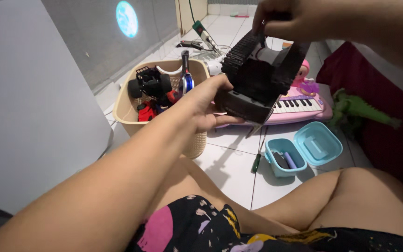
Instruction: The person sits on the floor and uses a screwdriver to remove screws from a black tracked toy vehicle. They then insert batteries into the toy's compartment and reattach the cover.
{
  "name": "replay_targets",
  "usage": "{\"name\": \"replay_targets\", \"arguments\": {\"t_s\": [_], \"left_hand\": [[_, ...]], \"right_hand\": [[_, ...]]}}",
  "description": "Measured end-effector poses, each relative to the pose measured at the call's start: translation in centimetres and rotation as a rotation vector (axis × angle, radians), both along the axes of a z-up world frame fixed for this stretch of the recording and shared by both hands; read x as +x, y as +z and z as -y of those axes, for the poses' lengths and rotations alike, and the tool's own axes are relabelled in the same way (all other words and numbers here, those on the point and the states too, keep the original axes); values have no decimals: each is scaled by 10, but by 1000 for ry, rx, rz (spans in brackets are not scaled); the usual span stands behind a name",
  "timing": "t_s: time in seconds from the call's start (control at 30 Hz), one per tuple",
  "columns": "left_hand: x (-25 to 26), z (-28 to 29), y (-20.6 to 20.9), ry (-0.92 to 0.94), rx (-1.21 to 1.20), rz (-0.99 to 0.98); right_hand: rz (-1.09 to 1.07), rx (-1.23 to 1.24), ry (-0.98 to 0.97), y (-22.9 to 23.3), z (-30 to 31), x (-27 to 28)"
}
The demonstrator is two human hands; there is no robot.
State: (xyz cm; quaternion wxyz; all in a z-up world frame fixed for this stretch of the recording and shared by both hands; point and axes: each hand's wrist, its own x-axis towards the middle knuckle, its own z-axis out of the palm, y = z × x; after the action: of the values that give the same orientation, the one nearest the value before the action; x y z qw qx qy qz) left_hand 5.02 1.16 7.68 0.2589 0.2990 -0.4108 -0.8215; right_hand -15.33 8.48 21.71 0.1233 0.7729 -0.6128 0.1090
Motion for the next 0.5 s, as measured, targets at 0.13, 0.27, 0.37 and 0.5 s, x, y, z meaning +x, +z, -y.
{"name": "replay_targets", "arguments": {"t_s": [0.13,0.27,0.37,0.5], "left_hand": [[9,-3,-1,0,-57,40],[15,-3,-16,-33,-9,113],[14,-2,-35,-91,-56,191],[10,4,-52,-104,-125,310]], "right_hand": [[123,141,-160,-1,-6,-10],[201,377,-218,-16,-6,-28],[361,551,-109,-43,-8,-51],[614,676,-180,-85,-9,-66]]}}
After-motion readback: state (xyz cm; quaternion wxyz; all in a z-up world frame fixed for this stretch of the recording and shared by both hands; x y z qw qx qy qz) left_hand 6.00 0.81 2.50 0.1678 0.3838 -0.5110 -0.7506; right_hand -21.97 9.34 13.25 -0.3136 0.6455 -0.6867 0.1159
